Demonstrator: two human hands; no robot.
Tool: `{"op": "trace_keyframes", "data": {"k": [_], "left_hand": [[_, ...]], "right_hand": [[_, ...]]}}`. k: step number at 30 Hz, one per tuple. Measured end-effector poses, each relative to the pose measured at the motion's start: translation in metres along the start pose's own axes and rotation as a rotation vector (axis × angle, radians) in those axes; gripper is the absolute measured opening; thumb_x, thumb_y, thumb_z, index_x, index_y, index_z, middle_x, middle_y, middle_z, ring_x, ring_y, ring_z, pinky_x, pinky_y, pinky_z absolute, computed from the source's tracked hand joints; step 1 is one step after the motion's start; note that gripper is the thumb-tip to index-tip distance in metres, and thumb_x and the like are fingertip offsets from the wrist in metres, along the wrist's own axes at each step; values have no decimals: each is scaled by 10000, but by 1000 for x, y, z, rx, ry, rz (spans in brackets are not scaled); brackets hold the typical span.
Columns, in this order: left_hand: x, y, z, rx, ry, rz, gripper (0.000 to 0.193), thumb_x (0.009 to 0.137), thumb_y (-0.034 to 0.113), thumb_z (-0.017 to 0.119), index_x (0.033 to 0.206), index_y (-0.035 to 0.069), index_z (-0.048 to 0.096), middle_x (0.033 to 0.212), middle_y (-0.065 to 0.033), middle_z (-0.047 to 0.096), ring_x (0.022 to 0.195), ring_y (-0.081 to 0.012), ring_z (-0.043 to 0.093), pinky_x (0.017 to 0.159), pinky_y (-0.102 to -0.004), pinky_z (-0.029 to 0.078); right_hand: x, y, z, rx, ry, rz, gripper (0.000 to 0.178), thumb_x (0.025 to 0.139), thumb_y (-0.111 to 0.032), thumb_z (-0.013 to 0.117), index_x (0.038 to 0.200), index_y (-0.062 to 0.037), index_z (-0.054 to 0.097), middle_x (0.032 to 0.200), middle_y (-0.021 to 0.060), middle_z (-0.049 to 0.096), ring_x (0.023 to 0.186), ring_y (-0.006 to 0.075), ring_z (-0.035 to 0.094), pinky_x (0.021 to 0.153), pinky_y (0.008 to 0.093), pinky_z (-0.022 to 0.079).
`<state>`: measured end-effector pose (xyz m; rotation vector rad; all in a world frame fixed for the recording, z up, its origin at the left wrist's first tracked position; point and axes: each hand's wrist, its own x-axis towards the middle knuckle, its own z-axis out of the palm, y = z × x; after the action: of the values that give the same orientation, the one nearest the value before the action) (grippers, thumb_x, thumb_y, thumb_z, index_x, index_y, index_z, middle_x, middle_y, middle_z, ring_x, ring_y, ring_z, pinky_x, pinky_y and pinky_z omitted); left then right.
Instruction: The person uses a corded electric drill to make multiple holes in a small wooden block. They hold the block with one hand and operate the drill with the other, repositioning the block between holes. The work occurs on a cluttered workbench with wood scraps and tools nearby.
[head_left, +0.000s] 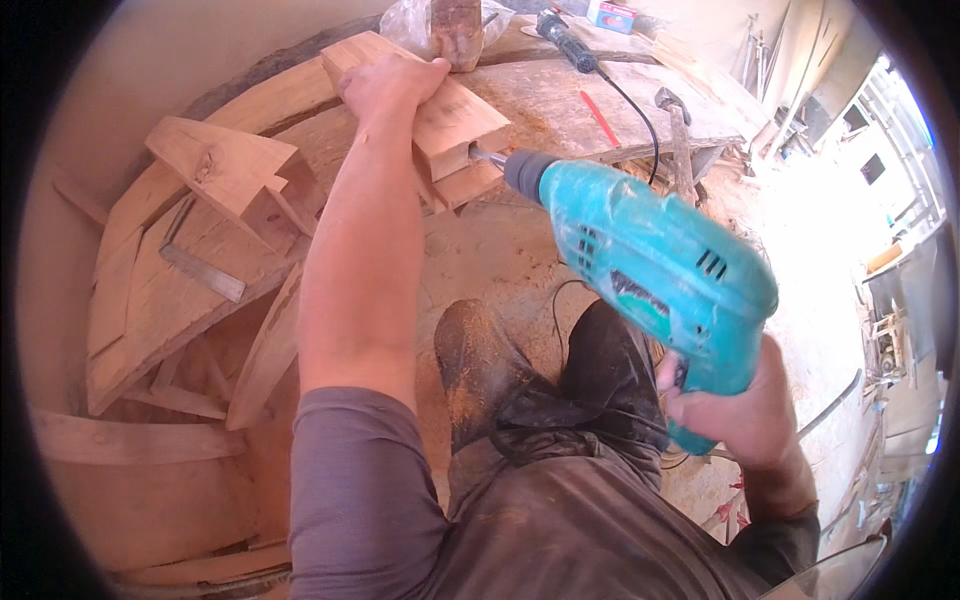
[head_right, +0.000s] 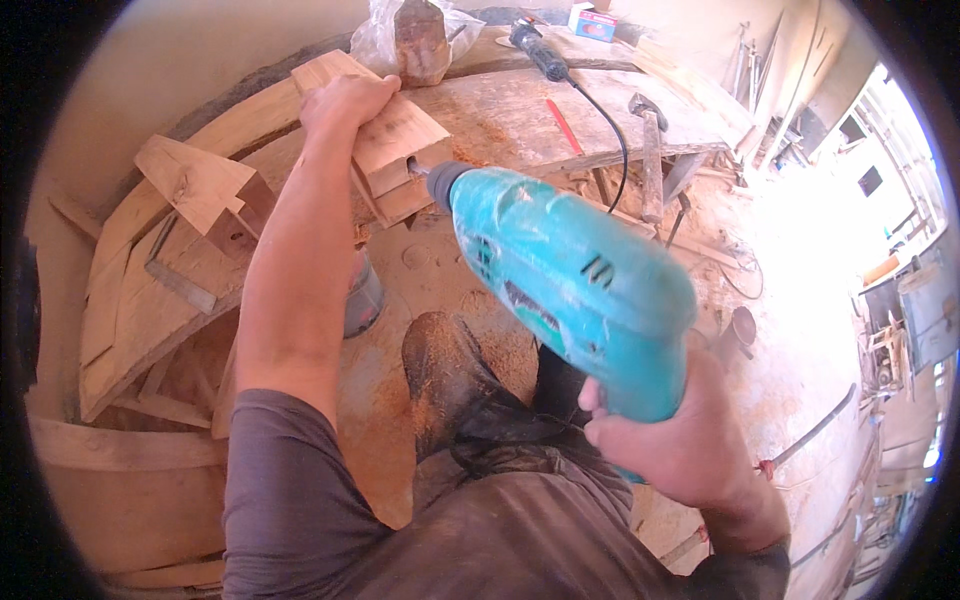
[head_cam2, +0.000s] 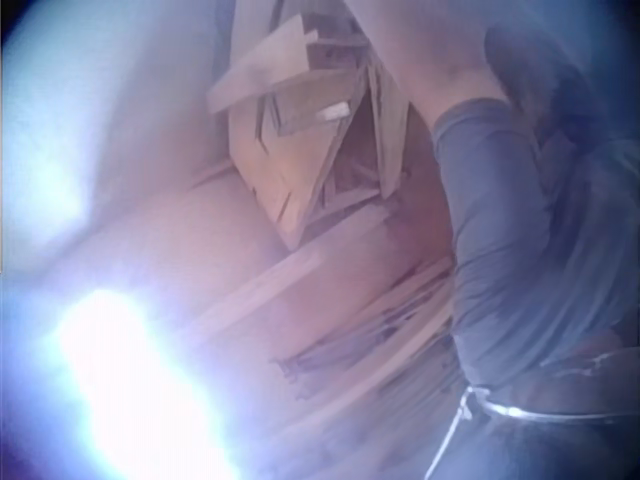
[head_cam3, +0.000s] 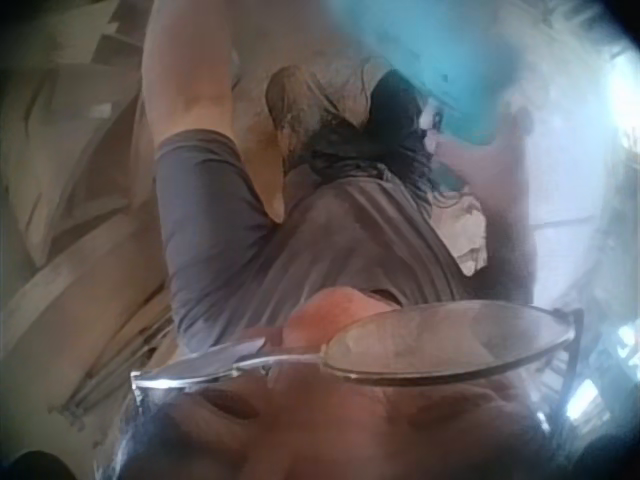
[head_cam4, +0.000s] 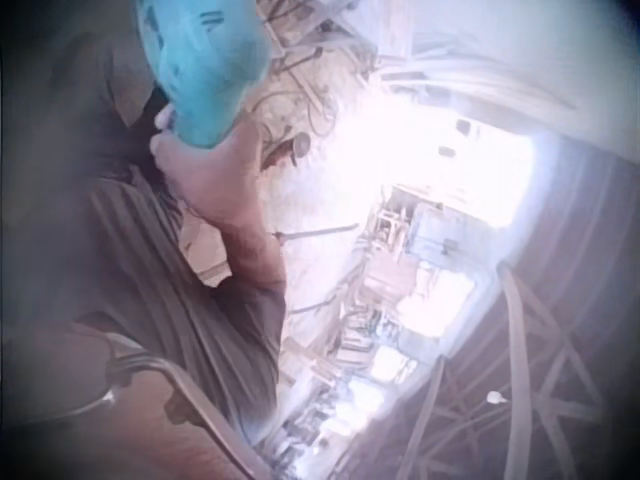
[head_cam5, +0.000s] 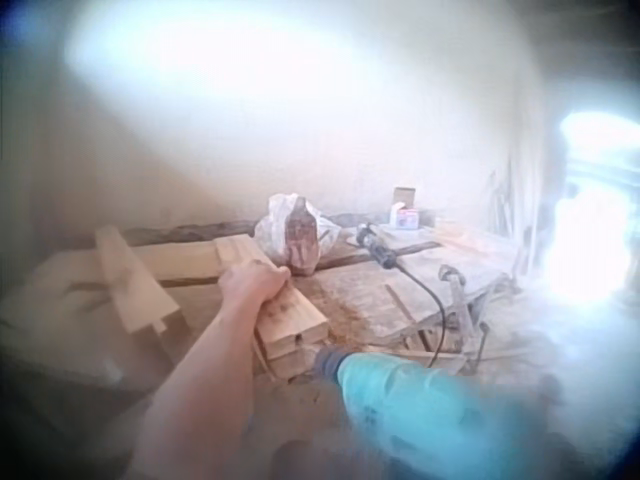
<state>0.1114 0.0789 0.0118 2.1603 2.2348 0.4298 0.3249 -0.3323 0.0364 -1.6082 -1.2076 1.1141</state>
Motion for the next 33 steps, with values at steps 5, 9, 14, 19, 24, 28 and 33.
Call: {"op": "trace_keyframes", "data": {"k": [5, 9, 14, 19, 24, 28, 33], "left_hand": [[-3, 2, -4, -2, -45, 10, 751, 950, 734, 509, 1418, 177, 698, 1490, -46, 651, 1407, -327, 566, 1135, -432, 467], [-7, 2, -7, -22, -64, -19, 781, 943, 747, 517, 1423, 156, 690, 1478, -60, 658, 1403, -325, 569, 1126, -418, 479], [-8, -1, -8, -35, -35, -45, 817, 921, 772, 531, 1423, 147, 689, 1472, -65, 662, 1402, -341, 566, 1129, -425, 478], [-7, 9, -5, -32, -64, -4, 817, 919, 766, 544, 1434, 146, 680, 1482, -66, 653, 1421, -352, 544, 1140, -443, 470], [-11, -3, -7, -30, 6, -3, 760, 946, 727, 531, 1350, 115, 731, 1395, -89, 707, 1354, -329, 602, 1140, -432, 435], [-7, 6, 1, -66, 36, -25, 758, 959, 711, 516, 1331, 92, 746, 1412, -99, 701, 1377, -370, 579, 1150, -438, 430], [-6, 5, -1, -18, 3, 19, 744, 980, 699, 487, 1343, 100, 739, 1438, -85, 685, 1402, -386, 555, 1154, -445, 435]], "right_hand": [[0, -31, -5, -142, 18, -14, 225, 734, 50, 746, 952, 9, 712, 832, 41, 711, 762, 123, 687, 706, 287, 544], [3, -49, 1, -301, 77, -44, 161, 750, 52, 703, 905, 9, 710, 782, 32, 698, 702, 104, 645, 658, 278, 520], [5, -56, 0, -259, 41, -31, 148, 782, 37, 708, 923, -7, 707, 809, 26, 703, 731, 102, 639, 684, 284, 520], [-10, -6, 9, -148, 77, -57, 265, 785, -10, 745, 1044, -26, 691, 877, 41, 715, 801, 130, 679, 751, 301, 543], [-14, 50, 41, -113, 39, -81, 377, 807, -52, 748, 1175, -7, 677, 979, 95, 746, 900, 162, 704, 811, 332, 557], [-13, 97, 66, -130, 108, -146, 391, 804, -55, 759, 1183, -11, 673, 994, 120, 743, 908, 182, 713, 825, 344, 558], [-9, 110, 66, -122, 118, -133, 392, 800, -49, 764, 1180, -12, 673, 991, 131, 746, 921, 196, 726, 836, 357, 559]]}}
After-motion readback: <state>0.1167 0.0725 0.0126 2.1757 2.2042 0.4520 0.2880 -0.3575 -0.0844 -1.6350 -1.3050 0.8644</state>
